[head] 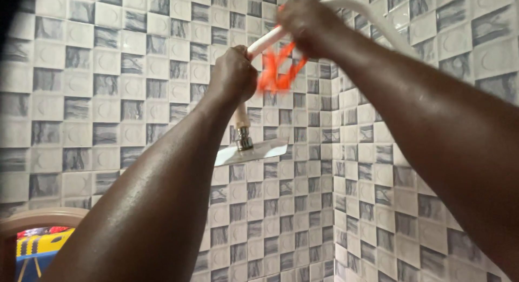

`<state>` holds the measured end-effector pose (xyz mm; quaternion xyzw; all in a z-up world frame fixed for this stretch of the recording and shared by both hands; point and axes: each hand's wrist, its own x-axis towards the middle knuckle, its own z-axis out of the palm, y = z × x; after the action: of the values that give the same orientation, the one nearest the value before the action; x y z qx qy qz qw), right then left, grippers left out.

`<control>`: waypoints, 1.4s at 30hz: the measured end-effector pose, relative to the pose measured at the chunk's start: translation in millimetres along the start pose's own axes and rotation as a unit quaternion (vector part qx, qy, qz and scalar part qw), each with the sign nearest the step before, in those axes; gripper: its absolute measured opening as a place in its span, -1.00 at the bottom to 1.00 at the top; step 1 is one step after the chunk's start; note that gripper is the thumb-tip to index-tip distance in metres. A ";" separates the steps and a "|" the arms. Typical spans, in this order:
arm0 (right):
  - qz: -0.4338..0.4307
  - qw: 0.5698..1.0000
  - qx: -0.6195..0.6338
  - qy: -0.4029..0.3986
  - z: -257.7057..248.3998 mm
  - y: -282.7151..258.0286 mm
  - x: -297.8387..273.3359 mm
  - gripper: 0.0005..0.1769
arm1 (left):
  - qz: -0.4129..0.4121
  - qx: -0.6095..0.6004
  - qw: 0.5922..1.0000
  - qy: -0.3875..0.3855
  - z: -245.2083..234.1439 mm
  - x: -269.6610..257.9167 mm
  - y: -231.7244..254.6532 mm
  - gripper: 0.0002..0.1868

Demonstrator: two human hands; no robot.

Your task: The person is repairing or cleaning a shower pipe and shower head in a bathroom using an orange cloth.

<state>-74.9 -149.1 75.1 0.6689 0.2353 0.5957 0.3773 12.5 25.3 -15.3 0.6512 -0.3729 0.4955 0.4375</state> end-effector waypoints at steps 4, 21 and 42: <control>0.009 0.990 -0.138 -0.038 -4.4 -8.9 19.0 -0.87 | 0.014 -0.006 1.000 0.015 0.5 9.2 -5.8 -0.74; 0.285 0.935 -0.091 -0.189 14.6 28.4 25.4 -0.71 | -0.060 -0.049 0.996 -0.037 -18.0 -10.4 14.3 -0.71; 0.318 0.936 -0.110 -0.106 -29.4 59.3 -68.7 -0.36 | -0.046 -0.013 0.998 -0.034 -4.1 -0.7 11.2 -0.71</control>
<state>-123.9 -230.8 79.2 0.7223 -0.0980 0.6322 0.2628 0.7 25.4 -13.3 0.6786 -0.3638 0.4475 0.4549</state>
